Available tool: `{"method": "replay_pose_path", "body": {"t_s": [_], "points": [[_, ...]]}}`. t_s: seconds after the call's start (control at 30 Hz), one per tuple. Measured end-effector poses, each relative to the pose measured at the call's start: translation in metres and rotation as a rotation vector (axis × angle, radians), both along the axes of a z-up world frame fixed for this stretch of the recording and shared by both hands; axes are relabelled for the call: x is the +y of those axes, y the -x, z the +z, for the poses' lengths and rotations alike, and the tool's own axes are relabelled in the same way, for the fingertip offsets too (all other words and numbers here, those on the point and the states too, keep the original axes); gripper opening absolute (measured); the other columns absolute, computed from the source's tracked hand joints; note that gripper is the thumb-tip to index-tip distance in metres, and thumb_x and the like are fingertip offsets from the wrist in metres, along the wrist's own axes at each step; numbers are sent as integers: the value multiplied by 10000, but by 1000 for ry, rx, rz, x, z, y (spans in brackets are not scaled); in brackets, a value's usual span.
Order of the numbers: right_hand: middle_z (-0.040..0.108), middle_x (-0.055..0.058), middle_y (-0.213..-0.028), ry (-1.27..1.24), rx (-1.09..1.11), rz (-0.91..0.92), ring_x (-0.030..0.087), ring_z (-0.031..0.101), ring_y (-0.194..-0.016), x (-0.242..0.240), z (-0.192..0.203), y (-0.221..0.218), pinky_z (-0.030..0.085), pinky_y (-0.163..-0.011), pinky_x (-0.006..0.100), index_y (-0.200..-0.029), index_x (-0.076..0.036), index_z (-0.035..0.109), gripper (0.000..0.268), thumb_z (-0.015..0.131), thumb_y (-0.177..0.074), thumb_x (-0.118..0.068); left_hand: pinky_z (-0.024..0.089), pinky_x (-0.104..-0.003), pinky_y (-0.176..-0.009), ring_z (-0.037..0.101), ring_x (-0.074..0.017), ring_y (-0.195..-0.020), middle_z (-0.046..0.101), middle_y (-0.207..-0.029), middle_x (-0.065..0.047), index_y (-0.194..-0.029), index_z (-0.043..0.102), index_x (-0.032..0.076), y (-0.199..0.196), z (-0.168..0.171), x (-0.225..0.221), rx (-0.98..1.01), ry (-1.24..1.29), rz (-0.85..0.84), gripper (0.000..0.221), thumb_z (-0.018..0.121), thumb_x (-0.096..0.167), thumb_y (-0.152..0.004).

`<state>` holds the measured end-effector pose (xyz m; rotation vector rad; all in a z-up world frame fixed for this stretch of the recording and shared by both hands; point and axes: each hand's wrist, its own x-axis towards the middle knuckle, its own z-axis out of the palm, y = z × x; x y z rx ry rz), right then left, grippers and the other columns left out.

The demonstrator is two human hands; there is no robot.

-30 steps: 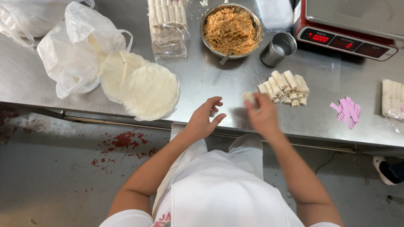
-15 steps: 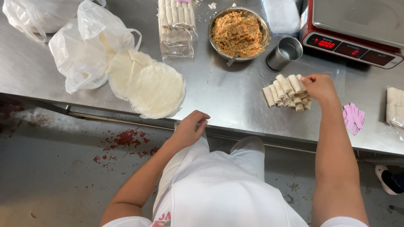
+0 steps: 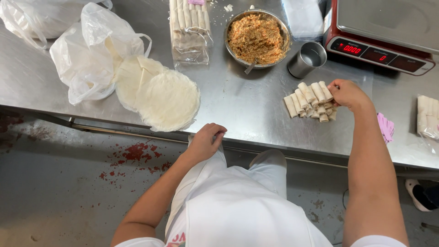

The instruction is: Manually assembling and rolling food items (likely spring rolls or lumpia) on a production line.

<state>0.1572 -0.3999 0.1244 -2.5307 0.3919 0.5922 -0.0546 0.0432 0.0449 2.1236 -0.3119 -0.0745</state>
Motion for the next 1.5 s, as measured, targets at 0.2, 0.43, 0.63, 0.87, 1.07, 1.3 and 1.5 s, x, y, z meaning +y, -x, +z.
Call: {"method": "replay_pose_path", "body": {"t_s": [0.2,0.43,0.63,0.87,1.07,1.3,1.5], "points": [[668,127,-920,145,112,126,289,669,-720,5,6,-12,484,-761,423,-1055,-92,607,376,371,-1132,-374,519,-361,-808,602,-217,-984,678,-1016,-41,-1158,666,82,0,-2,2,-12,11,-16,211,518,152,-1025],[747,147,-895,217,113,117,297,762,-719,6,8,-9,475,-798,394,-916,-26,659,549,381,-1134,-447,503,-385,-795,569,-250,-990,649,-1019,-77,-1161,661,52,-11,11,27,-168,-26,69,202,552,99,-998],[767,252,-955,451,-381,189,516,653,-1027,-9,-21,-16,495,-876,524,-1032,6,712,437,497,-1135,-360,494,-407,-840,551,-341,-962,578,-1113,-177,-1096,633,-3,-38,-12,108,-58,-486,302,222,706,144,-947],[697,221,-988,-219,-617,632,419,697,-958,178,-18,67,569,-869,488,-1138,-37,718,219,639,-992,-180,551,-417,-889,636,-352,-1047,576,-1040,-142,-1049,691,19,-25,28,109,32,-567,211,228,756,126,-858],[687,144,-1183,-383,-779,1064,333,635,-1160,306,-82,119,509,-998,438,-1256,-87,678,300,559,-1036,-252,566,-358,-818,662,-292,-946,608,-953,-127,-940,720,12,-28,12,117,-13,-619,212,92,676,81,-898],[568,44,-1371,-113,-784,1157,259,484,-1343,340,-124,141,408,-1060,438,-1454,-221,558,403,522,-1061,-304,564,-393,-846,634,-318,-1008,599,-1039,-130,-1064,702,41,-20,38,116,-35,-685,97,254,755,180,-859],[586,32,-1306,-106,-766,1117,218,507,-1313,338,-115,146,399,-1060,411,-1377,-206,595,357,545,-1039,-312,567,-367,-800,664,-307,-933,648,-949,-138,-952,755,18,-32,27,128,6,-524,155,137,663,115,-925]]}}
